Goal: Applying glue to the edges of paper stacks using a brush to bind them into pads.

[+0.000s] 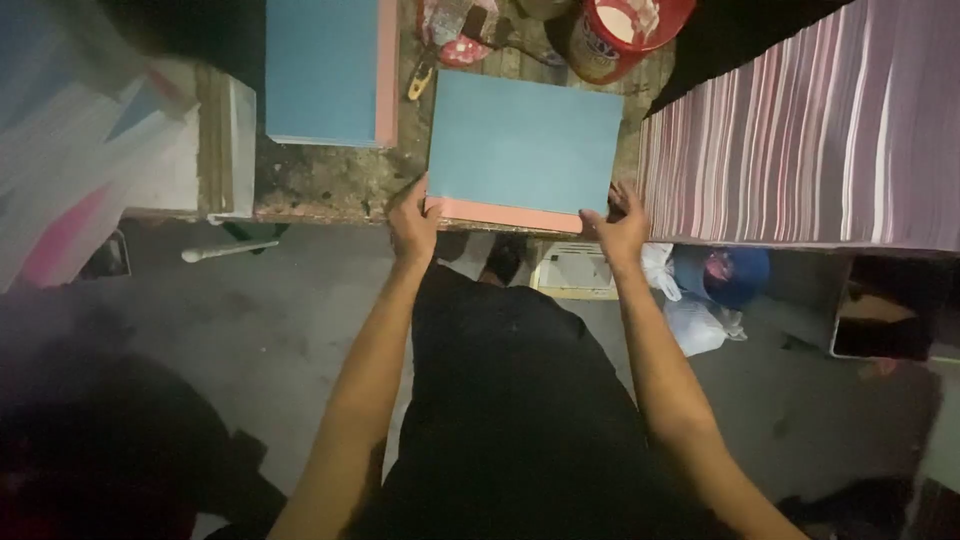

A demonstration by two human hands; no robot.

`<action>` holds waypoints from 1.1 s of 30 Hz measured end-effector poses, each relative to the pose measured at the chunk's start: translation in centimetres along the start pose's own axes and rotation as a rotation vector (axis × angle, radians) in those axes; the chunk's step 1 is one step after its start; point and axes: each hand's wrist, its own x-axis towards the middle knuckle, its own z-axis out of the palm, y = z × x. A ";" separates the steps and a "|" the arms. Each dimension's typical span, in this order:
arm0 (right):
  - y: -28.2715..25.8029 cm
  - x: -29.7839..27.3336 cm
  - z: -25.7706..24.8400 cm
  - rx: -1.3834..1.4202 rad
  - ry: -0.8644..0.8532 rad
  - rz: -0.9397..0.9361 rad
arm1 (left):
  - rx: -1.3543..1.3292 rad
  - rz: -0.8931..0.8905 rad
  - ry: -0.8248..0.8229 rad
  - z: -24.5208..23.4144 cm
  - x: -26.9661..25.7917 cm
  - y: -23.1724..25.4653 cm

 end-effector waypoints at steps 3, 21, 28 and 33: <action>2.7 1.5 1.0 0.184 0.035 0.075 | -0.058 -0.026 0.009 0.3 -0.4 -0.6; -1.9 7.5 6.8 -0.311 0.130 -0.415 | 0.389 0.555 -0.305 0.1 8.8 -2.1; -9.6 19.4 15.2 -0.550 -0.247 -0.406 | 0.700 0.934 -0.490 5.7 17.8 -5.4; -11.8 23.4 17.7 -0.931 -0.282 -0.264 | 0.689 0.827 -0.617 3.5 18.1 -0.8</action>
